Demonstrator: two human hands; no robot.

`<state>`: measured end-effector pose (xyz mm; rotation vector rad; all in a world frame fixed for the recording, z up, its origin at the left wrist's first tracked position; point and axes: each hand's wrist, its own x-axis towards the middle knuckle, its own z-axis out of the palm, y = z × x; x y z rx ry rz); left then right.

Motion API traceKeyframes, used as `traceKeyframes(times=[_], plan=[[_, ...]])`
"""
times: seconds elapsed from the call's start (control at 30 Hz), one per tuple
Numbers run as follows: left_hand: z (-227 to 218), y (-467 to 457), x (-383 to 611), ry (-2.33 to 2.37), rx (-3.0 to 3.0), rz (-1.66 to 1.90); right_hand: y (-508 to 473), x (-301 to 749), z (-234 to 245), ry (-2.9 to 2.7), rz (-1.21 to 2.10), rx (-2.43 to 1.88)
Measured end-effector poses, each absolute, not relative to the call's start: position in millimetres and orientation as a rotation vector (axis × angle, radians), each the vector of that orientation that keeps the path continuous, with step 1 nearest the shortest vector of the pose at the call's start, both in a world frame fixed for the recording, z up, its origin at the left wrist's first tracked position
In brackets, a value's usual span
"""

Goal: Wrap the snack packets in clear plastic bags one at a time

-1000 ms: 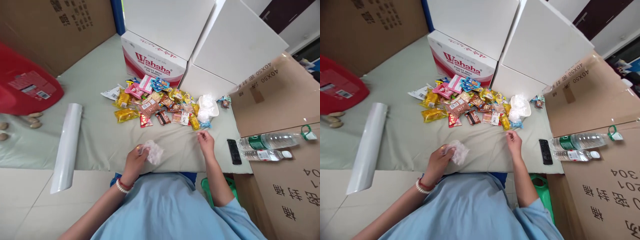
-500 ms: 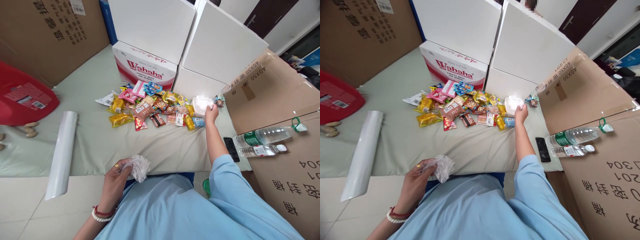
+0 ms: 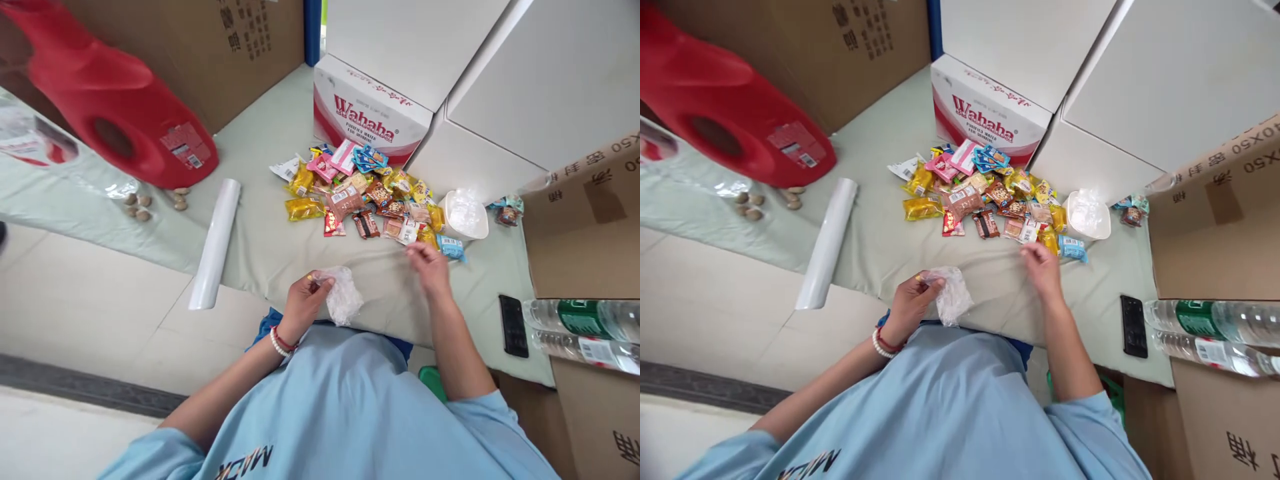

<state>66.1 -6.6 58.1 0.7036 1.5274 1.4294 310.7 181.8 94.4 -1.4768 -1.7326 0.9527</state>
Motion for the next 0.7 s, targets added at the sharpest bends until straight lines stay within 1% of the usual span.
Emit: traceKeyframes(times=[0.03,0.07,0.1,0.17,0.23,0.33,0.4,0.5,0.6,0.7], plan=[[57.6,-2.0,67.6,1.511,0.713,1.429,154.1,300.5,88.2,-1.71,1.318,-1.405],[56.9,2.7,69.2,1.494,0.726,1.419,129.5,290.4,83.2,-1.637,1.584,-1.348],[56.3,7.4,70.8,1.474,0.74,1.399,109.1,280.8,79.5,-1.562,1.788,-1.29],[55.3,15.5,74.2,1.445,0.759,1.368,83.3,265.0,75.7,-1.413,1.989,-1.235],[56.1,20.0,77.7,1.508,0.748,1.418,74.9,255.8,74.2,-1.309,1.978,-1.255],[61.3,18.8,82.8,1.714,0.798,1.56,76.5,251.1,72.5,-1.249,1.731,-1.354],[65.2,16.0,86.2,1.711,0.949,1.527,77.6,249.5,71.9,-1.297,1.596,-1.378],[65.0,16.3,88.0,1.611,1.027,1.375,77.0,246.2,73.5,-1.398,1.57,-1.329],[56.8,21.2,80.0,1.573,0.737,1.398,80.2,246.4,77.0,-1.314,1.609,-1.332],[49.7,23.6,65.6,1.38,0.349,1.523,85.8,253.8,75.7,-1.133,1.699,-1.392]])
